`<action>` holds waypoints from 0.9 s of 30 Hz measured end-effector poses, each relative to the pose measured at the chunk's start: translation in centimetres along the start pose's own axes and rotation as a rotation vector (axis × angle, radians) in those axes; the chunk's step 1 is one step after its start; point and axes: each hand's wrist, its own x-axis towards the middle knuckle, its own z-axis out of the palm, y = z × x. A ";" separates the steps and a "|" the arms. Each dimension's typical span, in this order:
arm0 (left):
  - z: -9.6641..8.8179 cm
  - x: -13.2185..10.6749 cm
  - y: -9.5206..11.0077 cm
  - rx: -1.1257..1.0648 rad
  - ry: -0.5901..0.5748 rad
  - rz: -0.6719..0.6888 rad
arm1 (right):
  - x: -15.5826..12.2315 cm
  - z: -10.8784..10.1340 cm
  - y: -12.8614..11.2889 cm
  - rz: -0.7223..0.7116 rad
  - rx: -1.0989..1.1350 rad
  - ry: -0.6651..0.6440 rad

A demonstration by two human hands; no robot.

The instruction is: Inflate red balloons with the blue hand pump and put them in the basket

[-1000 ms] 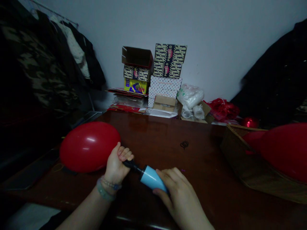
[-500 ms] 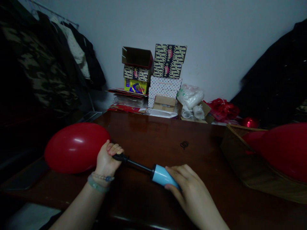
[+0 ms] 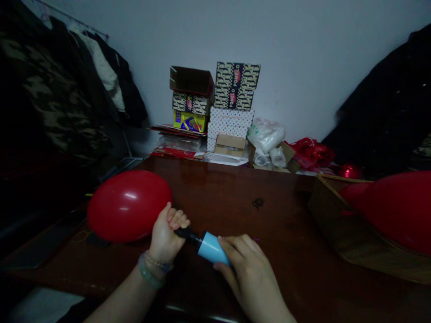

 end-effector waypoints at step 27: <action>0.0 1.6 1.5 -0.027 0.035 0.062 | -0.4 -1.2 2.4 0.003 -0.070 -0.040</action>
